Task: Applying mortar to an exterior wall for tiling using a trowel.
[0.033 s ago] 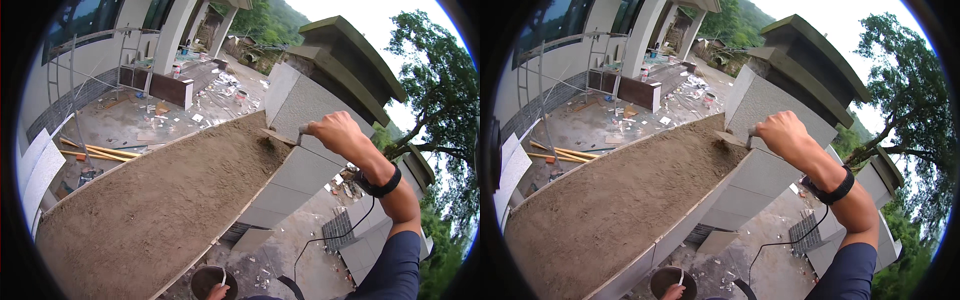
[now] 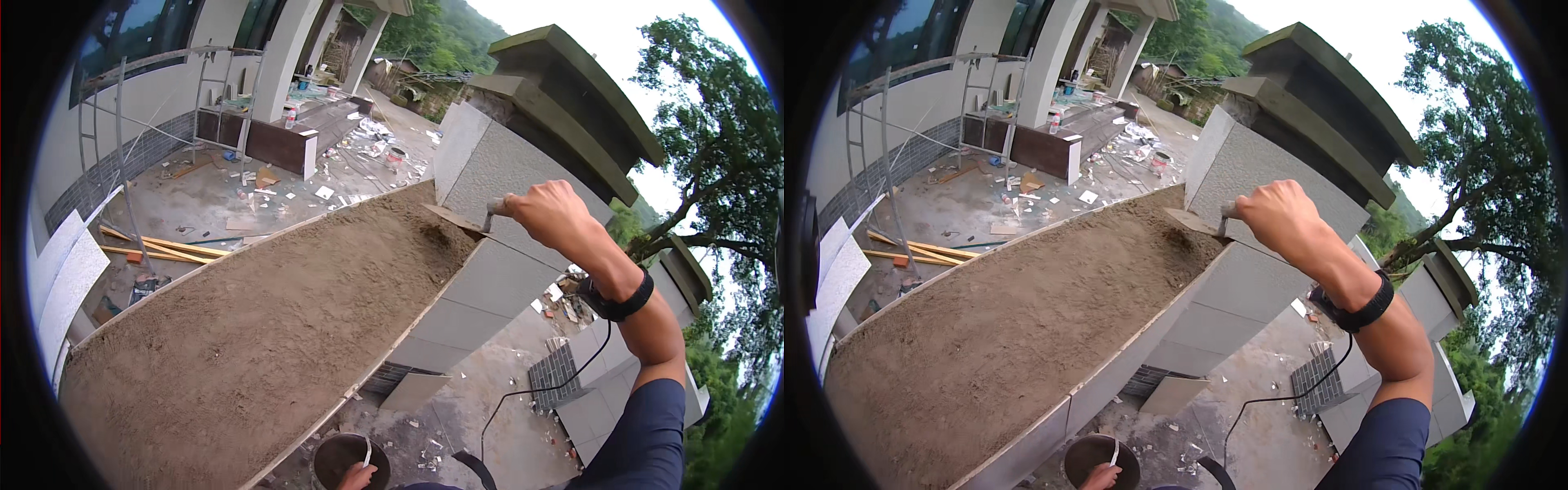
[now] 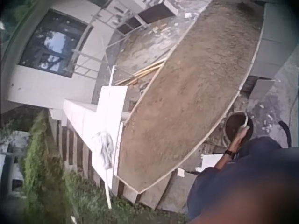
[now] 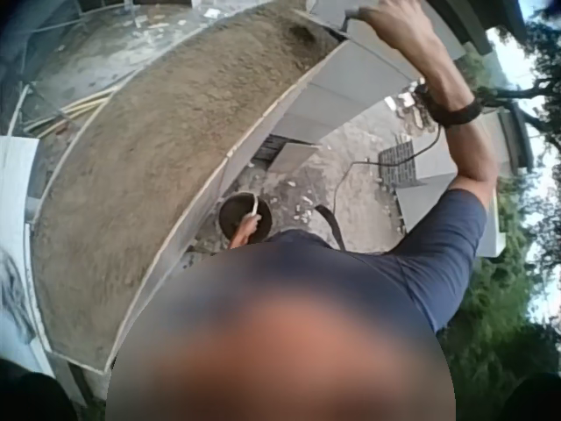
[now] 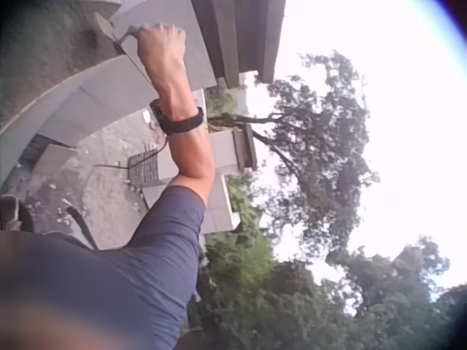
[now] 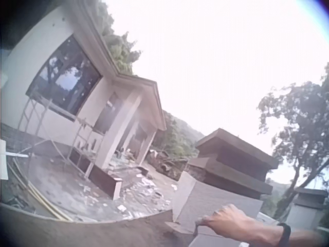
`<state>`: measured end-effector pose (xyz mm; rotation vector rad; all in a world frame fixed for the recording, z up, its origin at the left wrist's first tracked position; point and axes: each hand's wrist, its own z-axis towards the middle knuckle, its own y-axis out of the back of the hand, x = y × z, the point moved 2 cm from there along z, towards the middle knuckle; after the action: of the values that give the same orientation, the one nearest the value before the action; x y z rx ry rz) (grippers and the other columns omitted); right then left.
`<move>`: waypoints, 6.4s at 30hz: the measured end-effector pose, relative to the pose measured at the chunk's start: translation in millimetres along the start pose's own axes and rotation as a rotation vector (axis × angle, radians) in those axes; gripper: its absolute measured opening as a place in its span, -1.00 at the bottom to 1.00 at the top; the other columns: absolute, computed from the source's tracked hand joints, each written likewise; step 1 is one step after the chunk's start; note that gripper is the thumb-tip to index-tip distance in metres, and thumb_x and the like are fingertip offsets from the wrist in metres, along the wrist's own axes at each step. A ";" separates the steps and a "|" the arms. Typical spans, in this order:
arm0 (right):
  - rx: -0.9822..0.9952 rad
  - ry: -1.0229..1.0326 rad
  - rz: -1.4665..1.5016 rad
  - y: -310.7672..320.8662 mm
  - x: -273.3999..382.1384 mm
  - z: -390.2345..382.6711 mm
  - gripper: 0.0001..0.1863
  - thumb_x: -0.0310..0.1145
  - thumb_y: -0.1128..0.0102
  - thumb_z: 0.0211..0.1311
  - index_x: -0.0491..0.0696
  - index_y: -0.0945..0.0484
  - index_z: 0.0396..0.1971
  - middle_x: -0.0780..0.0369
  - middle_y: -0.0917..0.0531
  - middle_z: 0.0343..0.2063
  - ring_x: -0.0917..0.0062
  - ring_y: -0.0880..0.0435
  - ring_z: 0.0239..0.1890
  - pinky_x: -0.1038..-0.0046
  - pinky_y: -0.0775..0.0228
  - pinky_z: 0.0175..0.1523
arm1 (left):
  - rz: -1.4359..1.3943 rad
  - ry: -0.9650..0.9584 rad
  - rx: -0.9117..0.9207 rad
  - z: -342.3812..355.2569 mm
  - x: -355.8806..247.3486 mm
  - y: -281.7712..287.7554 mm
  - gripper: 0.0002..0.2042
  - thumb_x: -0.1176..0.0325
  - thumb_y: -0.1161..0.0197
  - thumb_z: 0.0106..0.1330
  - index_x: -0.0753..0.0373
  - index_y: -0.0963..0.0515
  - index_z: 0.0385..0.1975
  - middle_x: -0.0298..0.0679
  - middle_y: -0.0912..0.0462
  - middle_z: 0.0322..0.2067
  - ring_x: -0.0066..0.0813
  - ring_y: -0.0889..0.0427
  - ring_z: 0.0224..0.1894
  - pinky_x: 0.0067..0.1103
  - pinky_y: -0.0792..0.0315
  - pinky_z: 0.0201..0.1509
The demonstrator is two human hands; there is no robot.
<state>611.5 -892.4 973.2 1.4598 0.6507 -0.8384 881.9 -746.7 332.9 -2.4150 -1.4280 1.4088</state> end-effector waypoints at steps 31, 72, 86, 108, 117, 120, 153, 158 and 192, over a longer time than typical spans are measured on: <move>-0.124 -0.209 0.255 -125.7 -38.6 -94.1 -0.62 -0.37 -0.08 0.24 0.20 -0.48 0.06 0.11 -0.55 -0.47 0.27 -0.65 -0.44 0.30 -0.46 -0.41 | 0.041 0.102 0.009 -30.7 -18.7 -5.2 -0.89 0.31 -0.12 0.32 0.12 -0.43 -0.45 -0.51 -0.25 -0.72 -0.74 -0.18 -0.76 -0.70 -0.07 -0.73; 0.066 -0.144 0.044 -49.7 -30.3 117.6 -0.77 -0.36 -0.10 0.19 0.11 -0.69 -0.20 0.20 -0.70 -0.18 0.32 -0.69 -0.14 0.37 -0.55 -0.14 | 0.060 0.092 -0.137 -8.9 15.1 -3.7 -0.81 0.24 -0.17 0.23 0.25 -0.48 -0.40 -0.37 -0.44 -0.56 -0.62 -0.40 -0.58 -0.64 -0.30 -0.53; 0.551 -0.339 0.110 -107.6 1.1 252.9 -0.68 -0.27 -0.25 0.15 0.16 -0.65 -0.06 0.32 -0.63 0.01 0.39 -0.64 0.01 0.25 -0.56 -0.07 | 0.223 -0.041 -0.143 -20.0 35.5 -1.8 -0.61 0.20 -0.13 0.32 0.40 -0.49 -0.03 -0.13 -0.60 -0.18 -0.32 -0.55 -0.10 -0.39 -0.41 -0.07; 0.388 -0.310 0.237 17.0 -20.1 47.8 -0.53 -0.01 -0.02 0.30 -0.14 -0.65 -0.19 0.10 -0.70 -0.25 0.28 -0.70 -0.23 0.28 -0.56 -0.12 | 0.323 0.070 -0.152 -24.7 39.7 10.3 -0.65 0.12 -0.21 0.13 0.36 -0.53 -0.38 -0.21 -0.53 -0.54 -0.41 -0.52 -0.45 -0.42 -0.36 -0.36; 0.144 -0.114 0.033 -51.9 19.7 108.2 -0.75 -0.33 -0.06 0.20 0.01 -0.70 -0.22 0.15 -0.69 -0.15 0.34 -0.68 -0.08 0.33 -0.53 -0.07 | 0.191 -0.149 -0.126 -29.5 59.6 0.1 -0.74 0.20 -0.11 0.31 0.30 -0.54 -0.27 -0.37 -0.48 -0.51 -0.58 -0.43 -0.48 -0.52 -0.32 -0.44; 0.045 -0.090 0.014 -73.8 18.0 109.0 -0.77 -0.34 -0.05 0.20 0.01 -0.70 -0.31 0.18 -0.71 -0.25 0.35 -0.71 -0.18 0.34 -0.54 -0.16 | 0.140 -0.165 -0.135 -38.4 38.4 -11.4 -0.81 0.23 -0.10 0.29 0.22 -0.53 -0.37 -0.46 -0.37 -0.61 -0.66 -0.31 -0.58 -0.57 -0.21 -0.53; 0.018 -0.113 0.307 -141.7 -62.1 -44.8 -0.63 -0.30 -0.12 0.24 0.25 -0.50 0.06 0.16 -0.64 -0.43 0.26 -0.66 -0.33 0.24 -0.48 -0.31 | 0.341 0.065 -0.026 -19.1 -12.6 -30.7 -0.76 0.20 -0.21 0.18 0.29 -0.48 -0.41 -0.37 -0.44 -0.56 -0.63 -0.40 -0.56 -0.66 -0.30 -0.51; -0.067 -0.295 0.345 -160.9 -64.9 -106.3 -0.60 -0.32 -0.14 0.23 0.30 -0.47 0.08 0.18 -0.54 -0.45 0.32 -0.61 -0.38 0.32 -0.46 -0.32 | 0.237 0.103 -0.055 -16.1 -21.7 -30.3 -0.82 0.27 -0.21 0.18 0.27 -0.47 -0.42 -0.37 -0.43 -0.56 -0.66 -0.36 -0.61 -0.69 -0.24 -0.59; -0.269 -0.286 0.563 -202.9 -14.3 -54.0 -0.61 -0.31 -0.09 0.25 0.23 -0.48 0.10 0.14 -0.56 -0.45 0.28 -0.63 -0.39 0.25 -0.46 -0.35 | 0.143 0.129 -0.092 -21.8 -29.5 -36.2 -0.85 0.30 -0.21 0.21 0.23 -0.48 -0.37 -0.40 -0.42 -0.57 -0.69 -0.34 -0.62 -0.73 -0.22 -0.61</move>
<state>444.7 -822.9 865.2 1.1615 0.1121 -0.4789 866.2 -737.3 381.1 -2.6587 -1.3442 1.2103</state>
